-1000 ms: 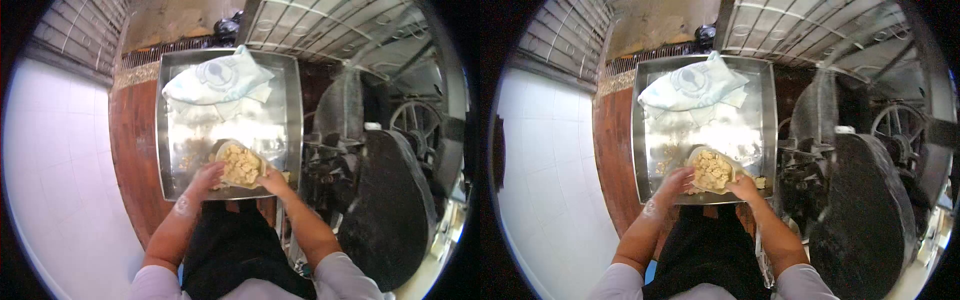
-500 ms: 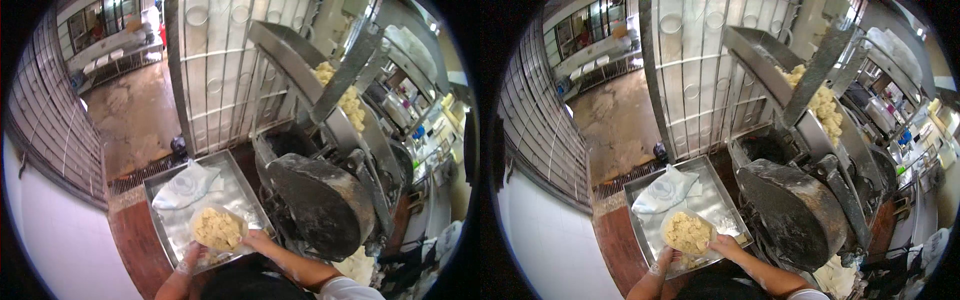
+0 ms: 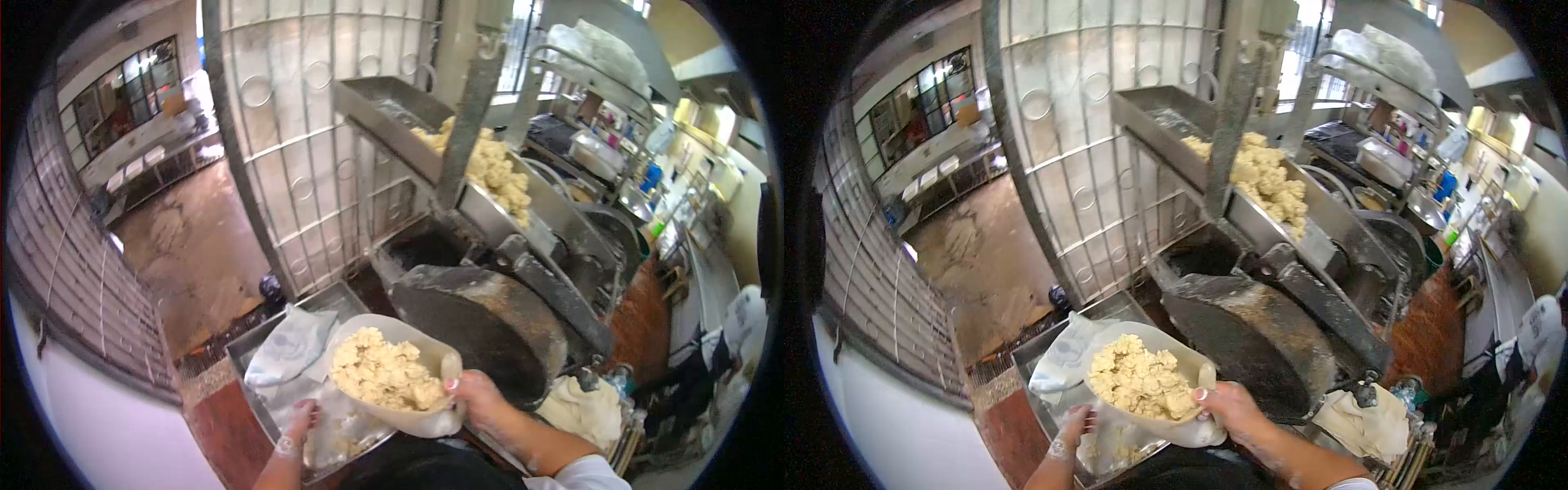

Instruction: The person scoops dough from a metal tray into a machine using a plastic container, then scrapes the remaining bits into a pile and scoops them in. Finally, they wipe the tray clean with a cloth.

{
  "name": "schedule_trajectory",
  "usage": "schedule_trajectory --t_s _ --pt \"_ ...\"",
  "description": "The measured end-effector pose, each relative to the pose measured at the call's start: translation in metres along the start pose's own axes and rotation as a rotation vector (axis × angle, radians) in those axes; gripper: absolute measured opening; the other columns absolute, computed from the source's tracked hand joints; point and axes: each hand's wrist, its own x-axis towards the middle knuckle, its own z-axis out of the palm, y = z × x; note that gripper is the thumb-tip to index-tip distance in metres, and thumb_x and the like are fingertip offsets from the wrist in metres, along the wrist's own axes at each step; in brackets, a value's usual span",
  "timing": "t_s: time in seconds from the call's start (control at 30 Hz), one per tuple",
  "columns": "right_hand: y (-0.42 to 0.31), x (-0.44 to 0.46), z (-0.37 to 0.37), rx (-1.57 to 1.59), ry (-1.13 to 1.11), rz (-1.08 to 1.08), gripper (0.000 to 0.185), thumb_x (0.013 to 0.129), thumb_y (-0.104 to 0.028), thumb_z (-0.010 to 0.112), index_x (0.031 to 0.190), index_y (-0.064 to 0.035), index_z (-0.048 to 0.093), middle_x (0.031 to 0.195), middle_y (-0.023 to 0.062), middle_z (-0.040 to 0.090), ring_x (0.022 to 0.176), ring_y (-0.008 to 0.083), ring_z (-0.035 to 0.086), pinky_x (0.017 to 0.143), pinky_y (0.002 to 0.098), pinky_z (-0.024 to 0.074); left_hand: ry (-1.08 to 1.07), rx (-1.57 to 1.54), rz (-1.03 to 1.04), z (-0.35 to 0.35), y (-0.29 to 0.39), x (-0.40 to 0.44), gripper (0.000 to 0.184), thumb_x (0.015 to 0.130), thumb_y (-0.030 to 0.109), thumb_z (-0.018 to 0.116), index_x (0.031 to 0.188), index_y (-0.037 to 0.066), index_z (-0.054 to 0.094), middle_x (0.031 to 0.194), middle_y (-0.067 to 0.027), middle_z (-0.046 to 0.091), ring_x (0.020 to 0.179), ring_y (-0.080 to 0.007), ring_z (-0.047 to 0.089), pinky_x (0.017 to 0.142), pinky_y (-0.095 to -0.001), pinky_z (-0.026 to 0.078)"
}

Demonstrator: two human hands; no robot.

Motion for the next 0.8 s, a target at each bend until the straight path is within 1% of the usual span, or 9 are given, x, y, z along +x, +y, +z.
schedule_trajectory --t_s 0.1,0.17,0.23,0.3,0.43,0.5,0.63,0.7,0.8 --pt "-0.044 -0.035 -0.028 0.134 0.050 -0.146 0.029 0.084 -0.030 0.065 0.082 -0.0010 0.064 0.078 0.0092 0.064 0.069 0.0158 0.058 0.065 0.0286 0.0467 0.159 0.029 0.155 -0.006 0.048 0.014 0.032 0.085 0.037 0.056 0.103 0.010 0.058 0.094 -0.0072 0.063 0.075 -0.0185 0.061 0.059 -0.0347 0.050" --pt "-0.071 -0.059 -0.047 0.230 0.152 -0.188 0.038 0.084 -0.035 0.063 0.095 0.0013 0.062 0.080 0.0103 0.065 0.070 0.0172 0.061 0.070 0.0330 0.0509 0.126 0.015 0.276 0.007 0.112 0.002 0.036 0.085 0.038 0.056 0.107 0.010 0.057 0.094 -0.0063 0.063 0.077 -0.0177 0.060 0.061 -0.0349 0.048" --pt "-0.125 -0.096 -0.022 0.288 0.347 -0.328 0.053 0.086 -0.044 0.059 0.109 0.0035 0.057 0.081 0.0107 0.065 0.063 0.0182 0.061 0.065 0.0329 0.0543 0.106 -0.023 0.417 0.027 0.163 -0.007 0.038 0.086 0.038 0.058 0.109 0.008 0.057 0.092 -0.0059 0.063 0.075 -0.0166 0.061 0.062 -0.0307 0.047" --pt "-0.135 -0.115 -0.064 0.253 0.313 -0.401 0.064 0.087 -0.053 0.054 0.118 0.0028 0.052 0.082 0.0106 0.065 0.054 0.0157 0.059 0.052 0.0288 0.0534 0.067 -0.062 0.520 0.055 0.208 -0.018 0.037 0.087 0.036 0.058 0.111 0.008 0.057 0.093 -0.0048 0.064 0.074 -0.0143 0.062 0.061 -0.0275 0.047" --pt "-0.173 -0.155 -0.112 0.351 0.352 -0.538 0.059 0.088 -0.061 0.050 0.104 -0.0051 0.058 0.063 0.0021 0.057 0.042 0.0097 0.051 0.039 0.0241 0.0455 -0.081 -0.018 0.695 0.120 0.284 -0.048 0.034 0.090 0.031 0.058 0.113 0.006 0.057 0.094 -0.0040 0.065 0.078 -0.0125 0.061 0.062 -0.0255 0.046" --pt "-0.197 -0.166 -0.127 0.169 0.528 -0.607 0.054 0.086 -0.064 0.051 0.079 -0.0106 0.056 0.049 -0.0046 0.041 0.039 0.0082 0.046 0.036 0.0226 0.0396 -0.136 0.021 0.765 0.154 0.313 -0.061 0.032 0.091 0.030 0.057 0.113 0.006 0.057 0.095 -0.0035 0.065 0.079 -0.0116 0.061 0.063 -0.0251 0.046" --pt "-0.231 -0.175 -0.169 -0.038 0.602 -0.600 0.051 0.086 -0.059 0.054 0.071 -0.0106 0.056 0.051 -0.0036 0.042 0.039 0.0074 0.040 0.037 0.0222 0.0341 -0.358 0.093 0.965 0.216 0.361 -0.088 0.032 0.094 0.028 0.056 0.115 0.004 0.059 0.098 -0.0033 0.065 0.084 -0.0097 0.059 0.070 -0.0235 0.046" --pt "-0.250 -0.161 -0.173 -0.421 0.896 -0.675 0.049 0.086 -0.055 0.058 0.076 -0.0072 0.060 0.055 -0.0026 0.045 0.045 0.0057 0.042 0.040 0.0210 0.0337 -0.413 0.098 1.018 0.246 0.383 -0.108 0.032 0.093 0.028 0.058 0.115 0.004 0.060 0.099 -0.0032 0.065 0.086 -0.0090 0.059 0.072 -0.0229 0.045" --pt "-0.278 -0.132 -0.214 -0.964 0.848 -0.507 0.056 0.081 -0.056 0.063 0.072 -0.0014 0.066 0.062 0.0037 0.054 0.052 0.0119 0.051 0.046 0.0280 0.0392 -0.451 0.193 1.185 0.293 0.415 -0.121 0.042 0.095 0.034 0.053 0.119 -0.001 0.057 0.107 -0.0091 0.064 0.099 -0.0162 0.057 0.085 -0.0275 0.044"
